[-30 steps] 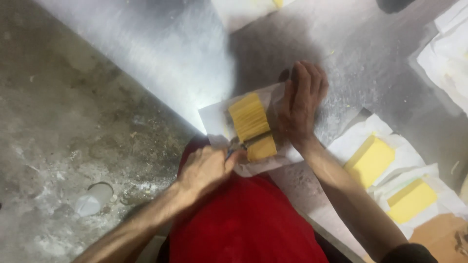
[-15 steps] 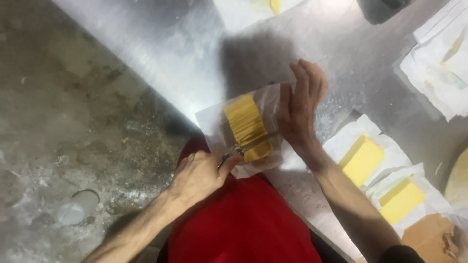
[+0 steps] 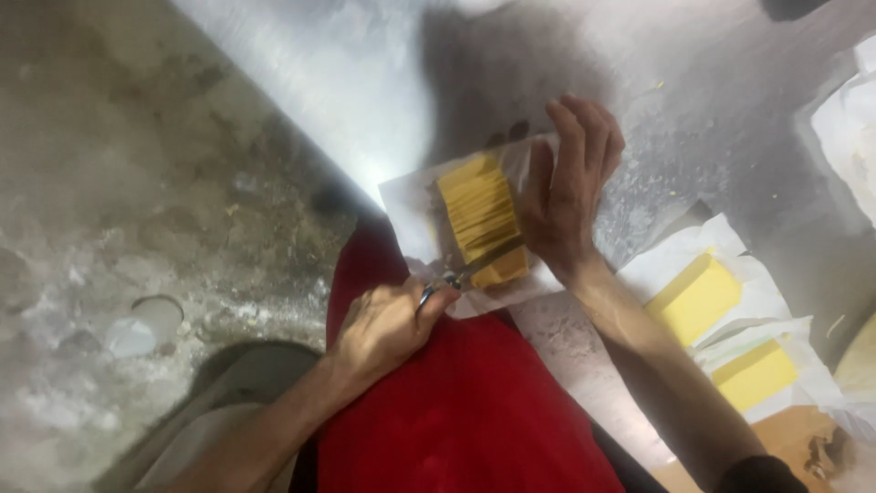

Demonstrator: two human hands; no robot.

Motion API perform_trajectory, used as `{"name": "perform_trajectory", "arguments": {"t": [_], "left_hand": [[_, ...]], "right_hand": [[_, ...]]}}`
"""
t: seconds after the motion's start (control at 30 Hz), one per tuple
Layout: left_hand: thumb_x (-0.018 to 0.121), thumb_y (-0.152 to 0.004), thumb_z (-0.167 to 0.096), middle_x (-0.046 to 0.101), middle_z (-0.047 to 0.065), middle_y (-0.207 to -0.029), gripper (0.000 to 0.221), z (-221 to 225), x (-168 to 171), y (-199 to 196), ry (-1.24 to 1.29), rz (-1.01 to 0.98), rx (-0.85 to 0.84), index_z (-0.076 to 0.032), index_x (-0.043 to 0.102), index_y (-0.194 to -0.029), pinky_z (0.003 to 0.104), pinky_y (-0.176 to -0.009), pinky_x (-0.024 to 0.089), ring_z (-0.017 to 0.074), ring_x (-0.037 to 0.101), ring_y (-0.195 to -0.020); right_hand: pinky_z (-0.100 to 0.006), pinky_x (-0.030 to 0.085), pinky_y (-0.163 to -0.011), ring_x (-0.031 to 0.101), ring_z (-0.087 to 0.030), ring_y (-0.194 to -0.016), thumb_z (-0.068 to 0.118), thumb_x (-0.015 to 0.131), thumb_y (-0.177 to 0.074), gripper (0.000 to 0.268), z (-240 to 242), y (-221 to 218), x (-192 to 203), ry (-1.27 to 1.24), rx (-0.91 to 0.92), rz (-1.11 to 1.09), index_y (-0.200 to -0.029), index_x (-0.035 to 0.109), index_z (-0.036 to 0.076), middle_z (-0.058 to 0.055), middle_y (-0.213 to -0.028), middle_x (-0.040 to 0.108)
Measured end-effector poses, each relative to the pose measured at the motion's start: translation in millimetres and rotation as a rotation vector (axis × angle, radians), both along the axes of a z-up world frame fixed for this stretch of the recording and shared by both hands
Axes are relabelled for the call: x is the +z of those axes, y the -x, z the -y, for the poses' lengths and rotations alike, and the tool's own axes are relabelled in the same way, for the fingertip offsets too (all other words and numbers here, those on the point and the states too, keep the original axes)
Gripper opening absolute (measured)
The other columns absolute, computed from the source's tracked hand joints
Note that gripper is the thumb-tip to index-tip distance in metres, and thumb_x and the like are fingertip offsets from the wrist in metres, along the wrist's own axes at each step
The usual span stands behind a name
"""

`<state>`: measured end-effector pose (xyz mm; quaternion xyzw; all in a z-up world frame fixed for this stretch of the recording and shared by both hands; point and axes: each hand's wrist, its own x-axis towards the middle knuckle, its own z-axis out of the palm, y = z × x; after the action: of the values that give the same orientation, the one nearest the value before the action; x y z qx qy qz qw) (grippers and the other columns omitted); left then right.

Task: The recorder unwraps blocks of butter and slices them into thin pieces on a prep table next to an industrial mixer.

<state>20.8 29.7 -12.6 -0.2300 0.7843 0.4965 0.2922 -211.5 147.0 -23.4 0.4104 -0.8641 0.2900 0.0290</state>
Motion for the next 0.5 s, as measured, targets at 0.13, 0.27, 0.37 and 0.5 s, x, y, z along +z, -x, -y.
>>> {"name": "perform_trajectory", "arguments": {"t": [0.13, 0.27, 0.37, 0.5], "left_hand": [[0.035, -0.108, -0.055, 0.063, 0.004, -0.05, 0.062, -5.8, -18.3, 2.5, 0.178, -0.186, -0.082, -0.005, 0.071, -0.106, 0.03, -0.03, 0.044, 0.0126, 0.056, -0.037], [0.035, -0.108, -0.051, 0.061, 0.006, -0.049, 0.058, -1.7, -14.2, 14.2, 0.146, -0.106, -0.099, -0.006, 0.07, -0.101, 0.029, -0.026, 0.043, 0.0129, 0.053, -0.034], [0.037, -0.107, -0.048, 0.057, 0.006, -0.047, 0.054, 2.6, -17.6, 15.0, 0.103, -0.139, -0.077, -0.006, 0.07, -0.099, 0.03, -0.022, 0.04, 0.0137, 0.051, -0.031], [0.041, -0.104, -0.05, 0.054, 0.0, -0.047, 0.052, 10.6, 5.8, 21.7, 0.078, -0.264, 0.081, -0.01, 0.074, -0.098, 0.026, -0.024, 0.036, 0.0063, 0.047, -0.03]], "right_hand": [[-0.051, 0.029, -0.125, 0.036, -0.034, -0.147, -0.002, 0.051, -0.109, 0.039, 7.4, 8.4, 0.6, 0.008, 0.017, -0.022, -0.147, 0.047, 0.004, -0.016, -0.15, 0.046], [-0.053, 0.03, -0.126, 0.037, -0.035, -0.145, -0.001, 0.051, -0.108, 0.039, 7.2, 11.6, -17.2, 0.011, 0.021, -0.03, -0.146, 0.046, 0.003, -0.017, -0.147, 0.047], [-0.054, 0.031, -0.125, 0.038, -0.035, -0.143, 0.001, 0.05, -0.109, 0.037, 2.3, 14.8, -33.3, 0.025, 0.024, -0.051, -0.146, 0.045, 0.002, -0.017, -0.146, 0.047], [-0.054, 0.032, -0.125, 0.039, -0.034, -0.144, 0.0, 0.047, -0.111, 0.037, 0.5, 30.9, -27.1, 0.059, 0.045, -0.072, -0.147, 0.044, 0.001, -0.019, -0.148, 0.046]]}}
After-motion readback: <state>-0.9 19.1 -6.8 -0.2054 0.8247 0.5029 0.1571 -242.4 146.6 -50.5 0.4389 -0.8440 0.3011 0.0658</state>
